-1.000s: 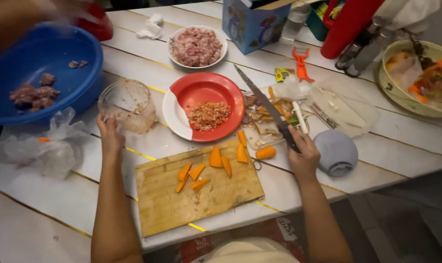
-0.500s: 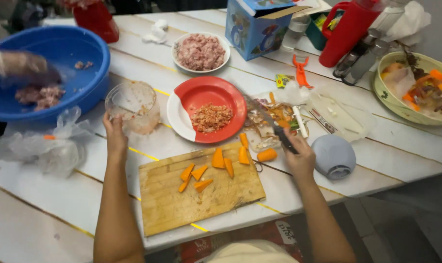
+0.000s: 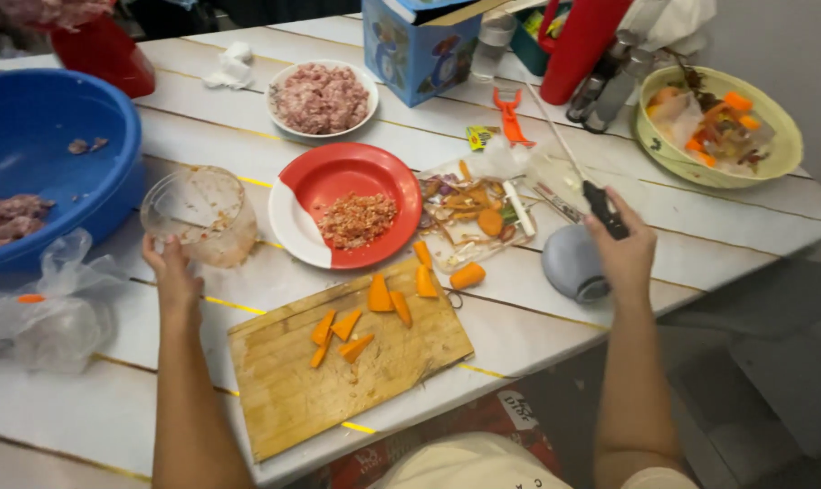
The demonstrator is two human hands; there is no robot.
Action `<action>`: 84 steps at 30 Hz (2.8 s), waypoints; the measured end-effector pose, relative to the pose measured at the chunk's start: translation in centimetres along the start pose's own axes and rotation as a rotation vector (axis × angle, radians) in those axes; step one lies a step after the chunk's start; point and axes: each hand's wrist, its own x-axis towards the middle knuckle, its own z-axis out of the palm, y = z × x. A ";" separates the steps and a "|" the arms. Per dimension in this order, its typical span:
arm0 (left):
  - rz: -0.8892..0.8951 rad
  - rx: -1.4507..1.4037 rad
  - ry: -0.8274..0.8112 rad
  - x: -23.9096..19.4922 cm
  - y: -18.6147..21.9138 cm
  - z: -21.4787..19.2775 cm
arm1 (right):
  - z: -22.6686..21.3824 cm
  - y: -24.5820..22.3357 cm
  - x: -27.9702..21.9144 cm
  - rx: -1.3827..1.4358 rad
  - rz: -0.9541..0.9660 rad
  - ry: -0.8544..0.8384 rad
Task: Preparing food by cutting carrots on a wooden board, mixing ingredients, and using a manual food processor.
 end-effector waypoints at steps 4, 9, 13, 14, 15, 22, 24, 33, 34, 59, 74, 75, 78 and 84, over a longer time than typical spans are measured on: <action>0.019 0.008 -0.022 -0.4 0.7 0.1 | -1.1 3.7 1.7 -0.213 0.116 0.053; -0.129 0.059 0.040 -0.3 1.5 0.2 | -0.4 7.5 2.3 -0.580 0.048 -0.038; -0.133 0.038 0.043 0.7 0.3 0.1 | -0.5 7.6 2.6 -0.528 0.081 -0.215; -0.129 0.031 0.032 0.8 0.0 -0.1 | -0.5 8.4 2.7 -0.546 -0.013 -0.206; -0.125 0.024 0.022 0.9 -0.3 -0.3 | -0.3 9.2 2.7 -0.561 -0.108 -0.197; -0.046 0.023 0.025 2.3 -2.5 -0.8 | -1.4 2.5 0.6 -0.644 -0.213 -0.095; -0.125 -0.013 0.052 1.9 -1.7 -0.5 | -1.3 -0.9 -0.6 -0.495 -0.346 -0.013; -0.123 -0.097 0.139 2.9 -2.1 -1.1 | 3.2 -5.4 -4.5 -0.260 -0.620 0.010; -0.115 -0.091 0.147 2.4 -1.8 -1.1 | 3.8 -5.3 -4.8 -0.248 -0.620 0.012; 0.291 0.026 0.189 0.3 0.7 -1.8 | 0.5 -1.8 -5.8 -0.130 -0.311 0.092; 0.252 0.012 0.174 -1.1 2.4 -1.4 | 0.2 -1.6 -6.3 -0.159 -0.290 0.134; 0.246 0.017 0.177 -1.1 2.4 -1.4 | 0.2 -1.6 -6.4 -0.161 -0.272 0.132; 0.279 -0.023 0.200 0.3 0.4 -2.2 | -0.2 -0.1 -5.8 -0.228 -0.308 0.114; 0.827 0.200 0.506 -1.3 3.8 -2.1 | -0.5 5.5 0.6 -0.514 -0.430 0.117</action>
